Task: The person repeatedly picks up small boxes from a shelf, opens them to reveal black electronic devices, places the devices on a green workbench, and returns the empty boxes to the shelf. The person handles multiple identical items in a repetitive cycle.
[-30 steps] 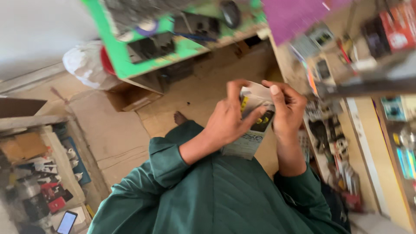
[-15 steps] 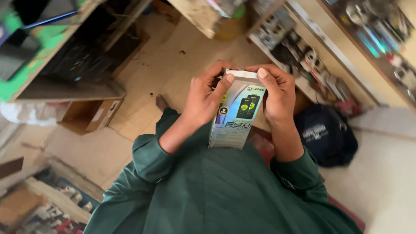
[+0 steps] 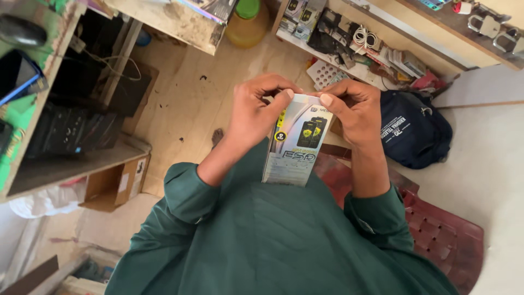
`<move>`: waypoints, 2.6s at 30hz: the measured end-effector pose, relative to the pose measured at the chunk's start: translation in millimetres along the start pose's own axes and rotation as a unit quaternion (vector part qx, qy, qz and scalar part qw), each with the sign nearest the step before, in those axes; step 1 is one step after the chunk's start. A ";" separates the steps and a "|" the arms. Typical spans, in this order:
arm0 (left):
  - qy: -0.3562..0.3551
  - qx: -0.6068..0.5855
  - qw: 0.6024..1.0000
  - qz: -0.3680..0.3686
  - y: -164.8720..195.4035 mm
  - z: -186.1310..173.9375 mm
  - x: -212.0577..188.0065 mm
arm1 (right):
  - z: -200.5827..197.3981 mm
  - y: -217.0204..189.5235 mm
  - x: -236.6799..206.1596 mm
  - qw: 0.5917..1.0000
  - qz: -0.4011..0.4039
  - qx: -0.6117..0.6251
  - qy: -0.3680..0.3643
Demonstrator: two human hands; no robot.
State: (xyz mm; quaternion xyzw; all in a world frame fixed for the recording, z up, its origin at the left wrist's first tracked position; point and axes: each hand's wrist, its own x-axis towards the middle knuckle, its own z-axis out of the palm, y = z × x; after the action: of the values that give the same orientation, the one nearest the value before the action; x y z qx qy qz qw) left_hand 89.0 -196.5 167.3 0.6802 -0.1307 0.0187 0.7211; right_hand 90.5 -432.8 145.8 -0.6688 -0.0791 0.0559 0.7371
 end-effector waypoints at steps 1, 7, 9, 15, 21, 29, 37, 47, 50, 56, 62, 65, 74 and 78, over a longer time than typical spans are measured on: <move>-0.008 0.008 1.000 0.004 -0.1 -2.7 2.4 | 1.1 -1.0 1.7 1.000 -0.011 -0.018 -0.004; -0.068 0.009 0.997 0.035 -7.7 -31.7 16.4 | 21.9 6.9 9.4 0.997 -0.043 -0.070 -0.008; -0.061 0.005 0.998 0.004 -14.6 -43.7 17.9 | 36.8 15.7 11.8 0.998 -0.055 -0.008 -0.029; 0.072 -0.087 0.987 -0.110 -66.0 -72.2 23.6 | 101.4 54.8 2.0 0.994 0.099 0.002 -0.055; 0.045 -0.204 0.958 -0.196 -149.2 -86.4 33.7 | 97.7 107.7 -0.4 0.958 0.274 0.065 0.062; -0.054 -0.126 0.906 -0.400 -216.6 -56.3 31.0 | -16.5 203.7 64.7 0.894 0.281 0.282 0.205; 0.009 -0.098 0.900 -0.425 -262.9 -2.0 49.3 | -117.7 227.9 159.6 0.907 0.315 0.260 0.104; 0.062 -0.125 0.945 -0.296 -254.5 45.2 171.7 | -173.1 246.5 182.2 0.983 0.120 -0.137 -0.007; 0.043 -0.181 0.921 -0.342 -237.3 55.4 196.2 | -183.0 245.4 184.9 0.989 0.089 -0.113 -0.031; 0.044 -0.246 0.932 -0.262 -237.4 70.2 203.3 | -173.3 228.5 205.9 0.996 0.068 -0.027 -0.052; 0.016 -0.194 0.949 -0.247 -253.1 67.2 202.3 | -181.9 214.5 231.1 0.986 0.028 -0.092 -0.139; -0.072 -0.050 0.965 -0.248 -249.8 58.1 206.7 | -201.3 207.8 245.7 0.956 0.072 -0.193 -0.210; -0.023 0.142 0.945 -0.294 -305.7 95.3 188.8 | -226.5 253.2 255.7 0.969 0.197 -0.114 -0.093; 0.114 0.100 0.962 -0.227 -361.9 125.6 204.0 | -212.3 282.0 238.7 0.872 0.452 0.174 0.074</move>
State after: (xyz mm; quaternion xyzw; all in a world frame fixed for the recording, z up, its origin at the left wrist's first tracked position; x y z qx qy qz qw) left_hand 339.6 -377.9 -137.2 0.7542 0.1126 -0.0553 0.6445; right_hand 372.0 -567.4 -144.4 -0.4947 0.2977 0.3458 0.7396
